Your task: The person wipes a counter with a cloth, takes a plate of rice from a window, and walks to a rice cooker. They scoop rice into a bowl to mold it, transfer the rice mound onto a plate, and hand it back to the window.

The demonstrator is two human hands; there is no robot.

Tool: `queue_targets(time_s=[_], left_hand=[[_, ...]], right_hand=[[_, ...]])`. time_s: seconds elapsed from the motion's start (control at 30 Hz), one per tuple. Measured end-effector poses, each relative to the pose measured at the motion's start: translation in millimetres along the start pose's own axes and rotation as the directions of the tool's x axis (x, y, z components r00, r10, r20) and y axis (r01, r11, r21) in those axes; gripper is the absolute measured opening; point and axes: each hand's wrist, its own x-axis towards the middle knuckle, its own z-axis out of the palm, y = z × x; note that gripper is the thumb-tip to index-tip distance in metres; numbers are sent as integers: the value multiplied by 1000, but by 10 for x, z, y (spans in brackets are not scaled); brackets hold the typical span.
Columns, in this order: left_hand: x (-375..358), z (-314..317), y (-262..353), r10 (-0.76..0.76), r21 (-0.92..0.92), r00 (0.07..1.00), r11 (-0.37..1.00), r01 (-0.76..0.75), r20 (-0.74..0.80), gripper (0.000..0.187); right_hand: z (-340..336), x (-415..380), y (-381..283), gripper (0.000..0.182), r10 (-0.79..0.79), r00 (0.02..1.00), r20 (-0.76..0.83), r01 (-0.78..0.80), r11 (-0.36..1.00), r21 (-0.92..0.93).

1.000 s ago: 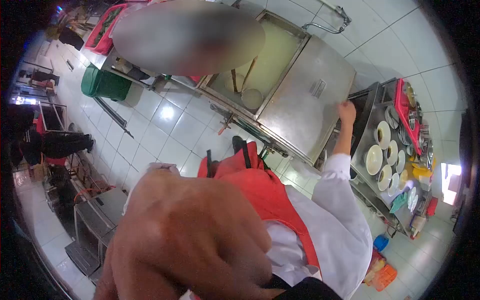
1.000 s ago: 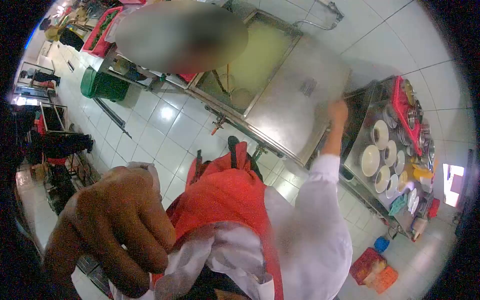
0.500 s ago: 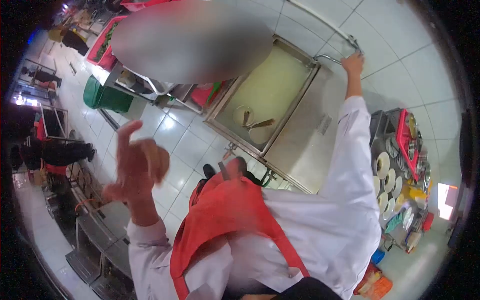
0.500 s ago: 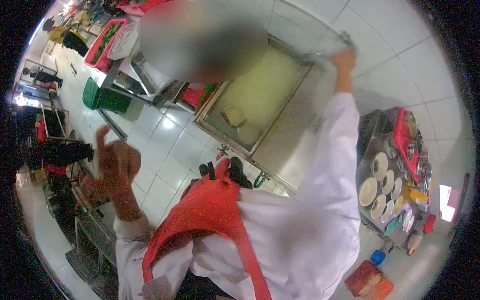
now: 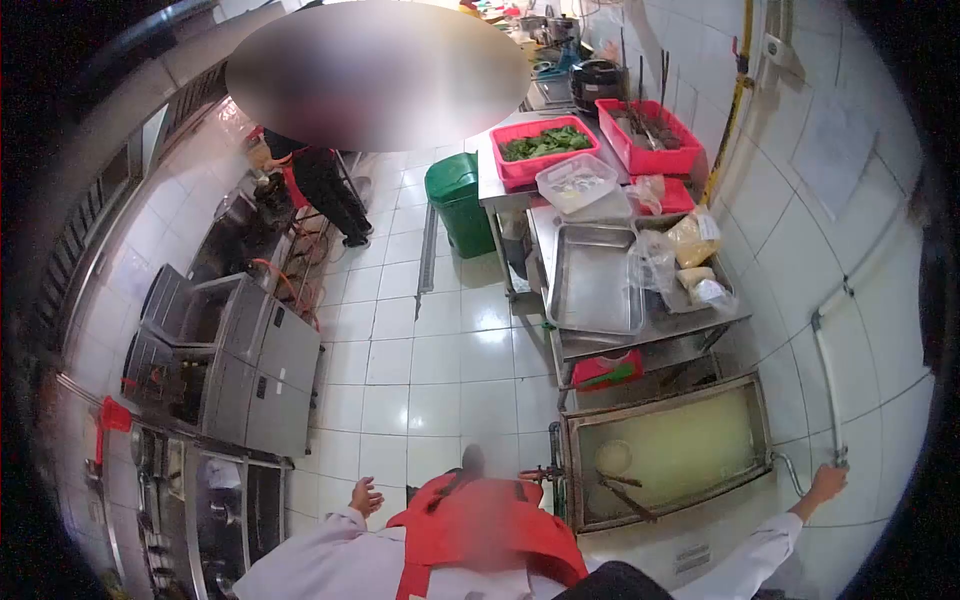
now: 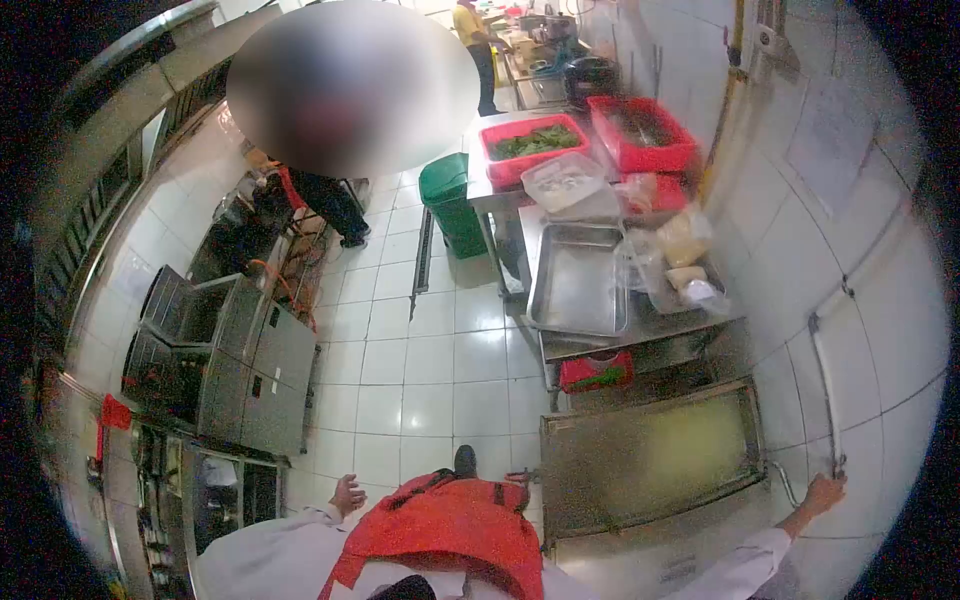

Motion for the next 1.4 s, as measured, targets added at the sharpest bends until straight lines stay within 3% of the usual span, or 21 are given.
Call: queue_targets(time_s=[0.1,0.27,0.33,0.43,0.47,0.5,0.53,0.57,0.6,0.67,0.77,0.8,0.83,0.9,0.97,1.0,1.07,1.17,1.23,1.3,1.4], left_hand=[[-94,92,48,55,-81,998,995,-58,-35,68],[28,1148,664,234,194,922,934,-301,307,41],[-62,1918,979,348,338,790,763,-551,505,26],[-510,3108,1228,438,315,415,284,-905,797,47],[-1073,3485,1302,366,253,290,147,-956,884,48],[-828,3862,1150,314,-59,19,236,-970,949,52],[-1884,4159,1132,244,-60,-32,108,-992,969,59],[-2295,4380,937,221,-172,-99,342,-924,970,64],[-2282,4746,788,123,-402,-385,169,-900,915,80],[-2922,4997,525,-84,-527,-558,241,-815,825,93],[-3142,4999,19,-388,-233,-581,651,-723,716,102],[-3150,4920,-105,-435,-145,-620,731,-666,653,73],[-3101,4800,-153,-499,-79,-619,737,-672,606,73],[-2914,4807,-90,-722,-404,-450,254,-879,526,32],[-2729,4931,-87,-488,-404,-510,312,-860,708,13],[-2820,4962,-53,-306,-112,-177,218,-969,935,17],[-2568,5586,222,-381,145,-190,696,-703,905,17],[-2604,5349,175,-286,3,-147,465,-885,947,17],[-2812,4847,220,-271,-456,-506,229,-860,819,18],[-2495,4736,155,-242,-629,-696,302,-716,676,17],[-2859,4481,421,-246,-560,-718,483,-674,651,15]], right_hand=[[-259,-150,-34,52,-39,996,-84,47,994,100],[-630,-213,-169,70,112,978,174,-134,984,119],[-474,-182,-4,76,-197,980,18,186,949,253],[411,-398,89,80,-241,924,-298,347,857,380],[26,-693,-152,83,-80,967,-243,174,901,397],[-705,-1203,-332,82,14,1000,11,-17,687,726],[-464,-1516,-228,81,-159,923,-349,311,844,438],[-1544,-1887,-524,76,99,993,-71,-16,686,727],[-1663,-2318,-521,70,103,987,-123,13,712,702],[-2043,-3236,-407,66,163,986,38,-138,662,737],[-2168,-4677,143,60,370,915,158,-385,690,613],[-2347,-5097,354,57,455,861,228,-502,688,524],[-2486,-5499,521,57,517,820,244,-567,683,460],[-2668,-6142,851,47,772,531,349,-845,512,153],[-2930,-6469,953,40,780,567,263,-820,565,92],[-2950,-6571,995,40,765,567,306,-812,582,50],[-2982,-6624,982,38,717,619,321,-755,655,-6],[-2798,-6552,1100,38,658,641,396,-692,718,-73],[-2455,-6763,1324,37,532,778,334,-555,831,-30],[-2611,-6460,1284,33,578,634,514,-589,792,-165],[-2429,-6481,1406,26,588,604,538,-585,785,-202]])
